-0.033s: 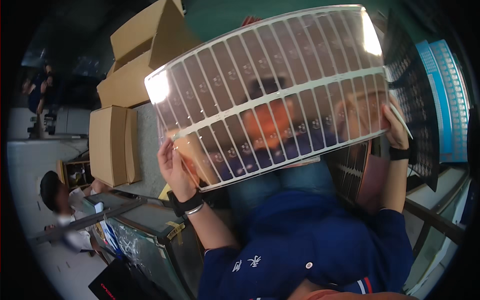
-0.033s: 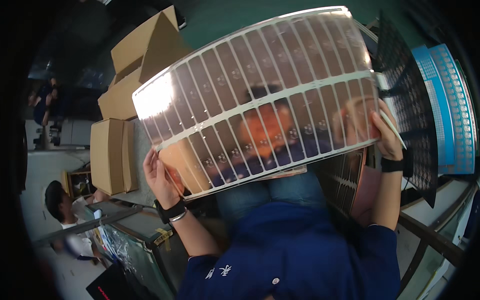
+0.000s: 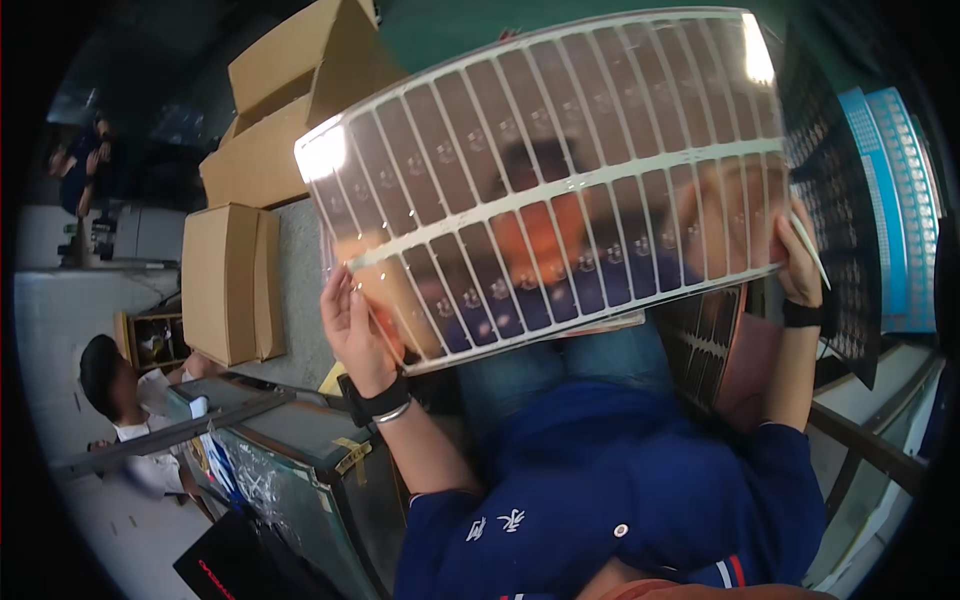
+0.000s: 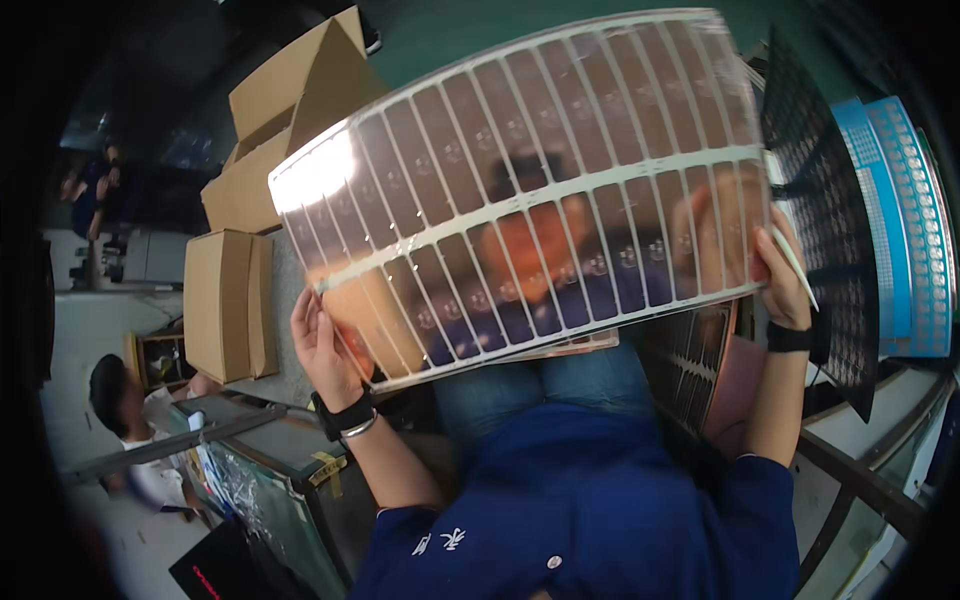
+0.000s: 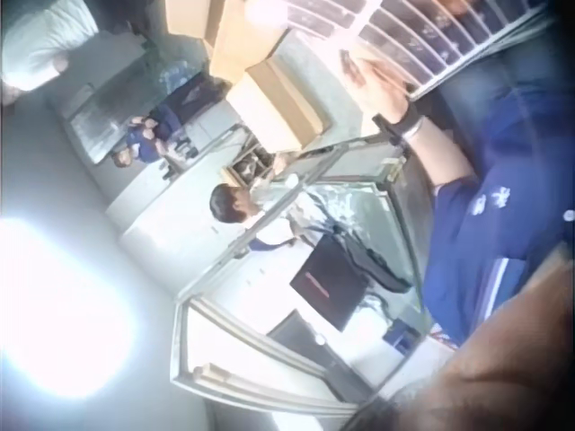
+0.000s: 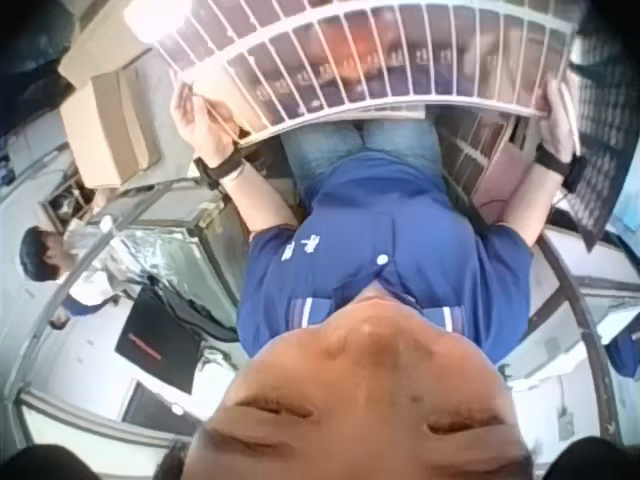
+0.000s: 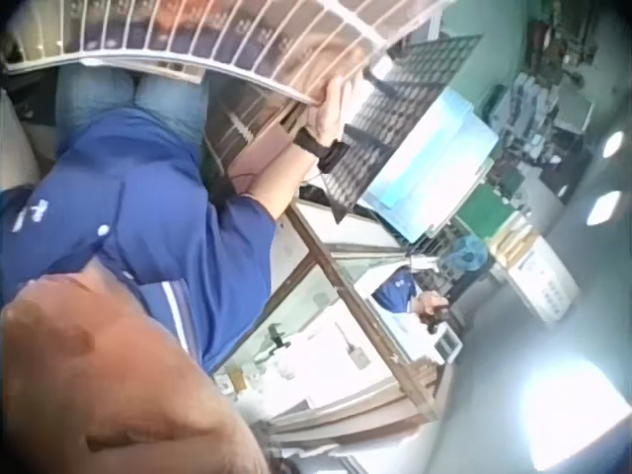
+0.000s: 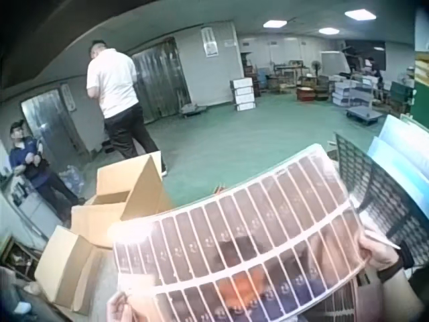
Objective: Inspecting and flipping flexible solar panels under an inspection light to check for defects.
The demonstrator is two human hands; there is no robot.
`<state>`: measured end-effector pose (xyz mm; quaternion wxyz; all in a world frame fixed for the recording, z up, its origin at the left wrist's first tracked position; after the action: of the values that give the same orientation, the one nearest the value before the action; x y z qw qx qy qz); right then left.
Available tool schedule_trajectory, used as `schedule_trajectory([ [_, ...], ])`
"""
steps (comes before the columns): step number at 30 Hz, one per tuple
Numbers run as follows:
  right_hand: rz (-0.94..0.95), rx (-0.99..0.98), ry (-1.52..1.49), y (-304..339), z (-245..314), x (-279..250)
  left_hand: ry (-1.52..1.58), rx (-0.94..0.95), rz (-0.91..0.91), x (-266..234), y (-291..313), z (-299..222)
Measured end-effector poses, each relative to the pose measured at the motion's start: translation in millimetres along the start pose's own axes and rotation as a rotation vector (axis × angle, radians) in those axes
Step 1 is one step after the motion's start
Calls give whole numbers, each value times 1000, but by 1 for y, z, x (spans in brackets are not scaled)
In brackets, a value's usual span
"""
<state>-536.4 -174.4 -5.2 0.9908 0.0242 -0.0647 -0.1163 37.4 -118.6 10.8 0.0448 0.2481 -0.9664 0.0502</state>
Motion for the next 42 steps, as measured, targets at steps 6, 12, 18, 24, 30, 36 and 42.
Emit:
schedule_trajectory([
  [6, -127, -322, 32, 21, 59, -20, -93, 150, 12, 14, -2, -18],
  [12, -399, -618, 236, 54, 132, -12, -266, -15, -31, -13, 10, 17],
  [18, -372, -640, 965, 34, 95, 13, -322, -126, -79, -27, 19, 37],
  [24, -253, -398, 930, -14, -20, -8, -353, -139, -91, -32, 20, 41],
  [30, -293, -346, 1095, -48, -98, -19, -513, -84, -102, -48, 14, 54],
  [36, -345, 47, 1151, -62, -144, -37, -1057, 115, -134, -67, 5, 65],
  [42, -365, -258, 1245, -55, -103, -28, -1355, 109, -182, -76, 5, 91],
])
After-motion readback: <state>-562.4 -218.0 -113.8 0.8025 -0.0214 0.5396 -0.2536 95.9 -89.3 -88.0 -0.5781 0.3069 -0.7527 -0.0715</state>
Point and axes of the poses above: each hand's wrist, its own y-axis away from the middle knuckle, its own x-axis out of the palm, z = x × y, the point moved 9 cm from there along -y, towards the middle knuckle, and after that the axes turned 3 degrees about -y, right-handed, at the moved point
